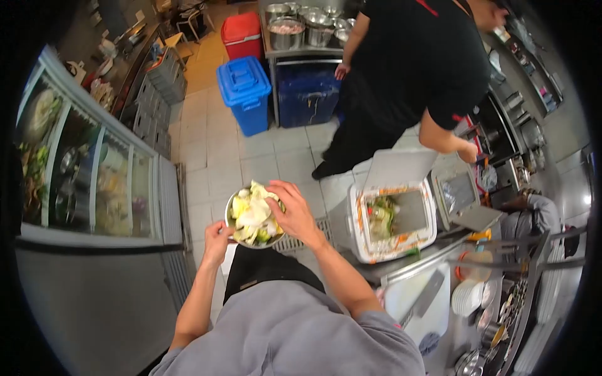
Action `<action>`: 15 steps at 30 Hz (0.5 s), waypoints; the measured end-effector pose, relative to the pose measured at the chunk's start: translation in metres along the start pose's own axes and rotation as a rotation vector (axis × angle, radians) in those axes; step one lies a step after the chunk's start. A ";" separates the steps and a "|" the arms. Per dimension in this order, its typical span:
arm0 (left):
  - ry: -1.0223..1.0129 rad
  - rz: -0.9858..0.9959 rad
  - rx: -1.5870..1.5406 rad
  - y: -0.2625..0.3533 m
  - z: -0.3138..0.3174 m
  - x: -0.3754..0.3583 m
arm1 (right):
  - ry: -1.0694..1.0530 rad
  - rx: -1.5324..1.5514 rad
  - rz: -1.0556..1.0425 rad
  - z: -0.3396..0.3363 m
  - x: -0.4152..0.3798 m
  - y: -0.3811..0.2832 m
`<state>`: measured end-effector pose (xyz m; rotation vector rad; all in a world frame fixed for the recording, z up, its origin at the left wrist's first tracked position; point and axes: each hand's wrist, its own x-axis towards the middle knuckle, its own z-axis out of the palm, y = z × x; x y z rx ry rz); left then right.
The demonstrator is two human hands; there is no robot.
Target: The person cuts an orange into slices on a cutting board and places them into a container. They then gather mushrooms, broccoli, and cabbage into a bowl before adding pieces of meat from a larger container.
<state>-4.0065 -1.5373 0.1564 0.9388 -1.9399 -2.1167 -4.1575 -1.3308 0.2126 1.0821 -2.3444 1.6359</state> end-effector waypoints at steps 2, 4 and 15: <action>0.007 -0.037 -0.021 -0.002 -0.007 0.044 | 0.085 0.049 0.110 -0.001 0.036 0.052; 0.004 -0.054 -0.040 0.002 -0.005 0.096 | 0.171 0.059 0.228 -0.013 0.073 0.105; -0.183 0.011 0.030 0.126 0.022 0.399 | 0.559 -0.148 0.672 -0.098 0.199 0.240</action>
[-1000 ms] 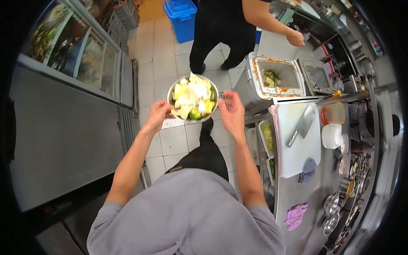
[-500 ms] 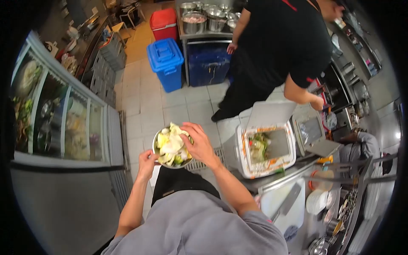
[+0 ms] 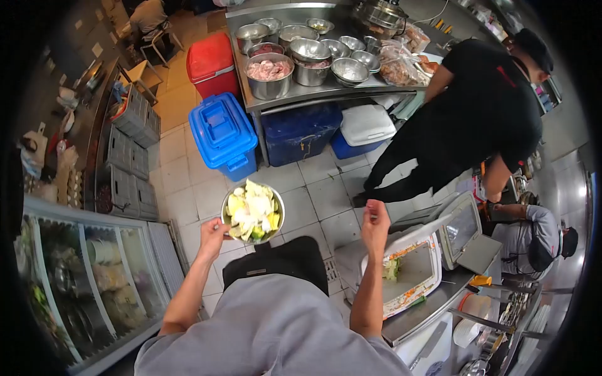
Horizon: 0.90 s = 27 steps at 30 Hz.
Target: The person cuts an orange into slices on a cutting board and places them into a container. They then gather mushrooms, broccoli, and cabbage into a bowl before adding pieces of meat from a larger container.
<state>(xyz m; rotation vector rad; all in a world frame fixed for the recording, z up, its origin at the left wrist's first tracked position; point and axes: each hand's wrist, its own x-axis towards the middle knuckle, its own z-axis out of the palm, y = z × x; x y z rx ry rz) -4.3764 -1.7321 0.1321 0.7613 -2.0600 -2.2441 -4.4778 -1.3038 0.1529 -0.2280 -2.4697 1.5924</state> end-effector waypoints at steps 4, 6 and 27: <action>-0.063 0.010 0.005 0.057 0.012 0.088 | 0.019 -0.025 0.036 0.027 0.049 -0.010; -0.069 0.011 -0.002 0.075 0.023 0.128 | -0.010 -0.006 0.036 0.046 0.092 -0.009; 0.398 0.105 -0.300 0.211 0.094 0.295 | -0.111 -0.267 -0.722 0.240 0.513 -0.119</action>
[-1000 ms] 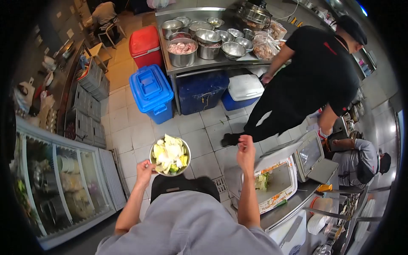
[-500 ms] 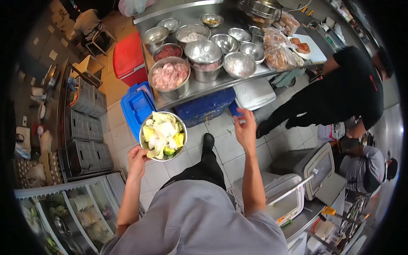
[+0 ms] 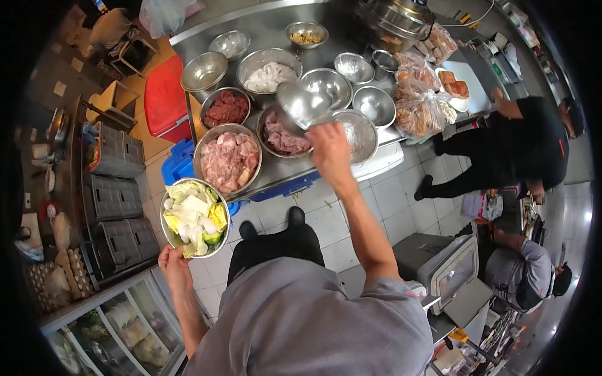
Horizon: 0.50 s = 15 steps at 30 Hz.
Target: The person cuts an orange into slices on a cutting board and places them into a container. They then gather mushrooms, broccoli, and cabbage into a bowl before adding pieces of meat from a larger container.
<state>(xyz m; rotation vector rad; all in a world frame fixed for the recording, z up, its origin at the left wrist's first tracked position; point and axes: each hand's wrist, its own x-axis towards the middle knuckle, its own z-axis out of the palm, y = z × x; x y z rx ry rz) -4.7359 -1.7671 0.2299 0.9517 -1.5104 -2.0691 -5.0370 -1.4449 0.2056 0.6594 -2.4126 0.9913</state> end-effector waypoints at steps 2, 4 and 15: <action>-0.021 0.003 0.011 0.004 0.002 0.017 | 0.082 -0.144 0.024 -0.024 0.004 0.002; -0.079 -0.003 0.017 0.006 0.003 0.039 | 0.109 -0.268 0.098 -0.042 0.000 0.008; -0.305 -0.075 0.142 0.026 0.038 0.127 | -0.043 -0.022 0.447 -0.012 -0.030 -0.017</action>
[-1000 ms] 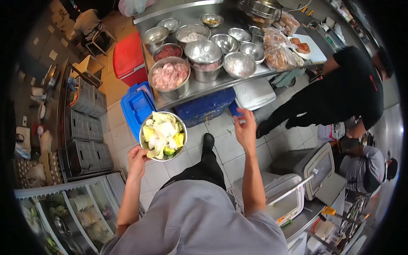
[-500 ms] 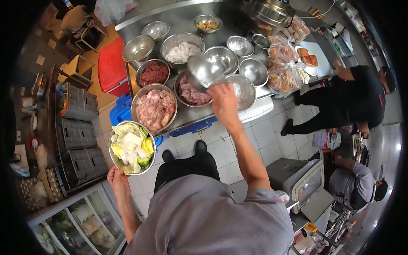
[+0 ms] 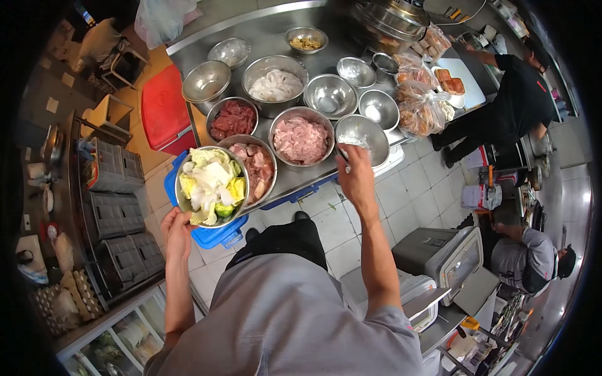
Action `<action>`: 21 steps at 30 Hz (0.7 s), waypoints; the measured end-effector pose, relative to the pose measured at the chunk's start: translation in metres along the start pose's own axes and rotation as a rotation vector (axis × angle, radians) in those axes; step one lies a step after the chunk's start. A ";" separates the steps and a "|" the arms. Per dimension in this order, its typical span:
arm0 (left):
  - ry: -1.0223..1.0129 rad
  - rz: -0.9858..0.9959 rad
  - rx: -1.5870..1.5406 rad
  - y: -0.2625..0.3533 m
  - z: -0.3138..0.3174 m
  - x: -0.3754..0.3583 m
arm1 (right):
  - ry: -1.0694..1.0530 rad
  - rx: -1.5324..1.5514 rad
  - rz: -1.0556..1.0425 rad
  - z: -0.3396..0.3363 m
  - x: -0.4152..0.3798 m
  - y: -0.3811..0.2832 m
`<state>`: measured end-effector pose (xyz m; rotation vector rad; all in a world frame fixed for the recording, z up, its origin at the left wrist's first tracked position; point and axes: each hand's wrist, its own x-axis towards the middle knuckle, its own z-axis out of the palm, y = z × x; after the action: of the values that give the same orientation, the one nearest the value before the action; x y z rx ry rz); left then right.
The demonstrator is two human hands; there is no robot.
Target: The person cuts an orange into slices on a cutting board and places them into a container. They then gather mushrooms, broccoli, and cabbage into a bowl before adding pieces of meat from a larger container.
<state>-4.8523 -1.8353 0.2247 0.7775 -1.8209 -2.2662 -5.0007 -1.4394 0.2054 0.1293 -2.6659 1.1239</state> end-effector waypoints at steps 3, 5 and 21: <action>-0.037 -0.027 0.011 0.004 0.010 0.017 | -0.257 -0.054 -0.145 0.024 0.019 -0.019; -0.072 -0.032 -0.005 0.002 0.011 0.027 | -0.257 -0.050 -0.248 0.057 0.032 -0.007; -0.104 -0.021 -0.030 -0.003 0.020 0.030 | -0.537 -0.376 -0.355 0.111 0.067 0.013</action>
<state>-4.8866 -1.8291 0.2159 0.6896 -1.8252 -2.3832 -5.0890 -1.5088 0.1391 0.9031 -3.0723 0.5132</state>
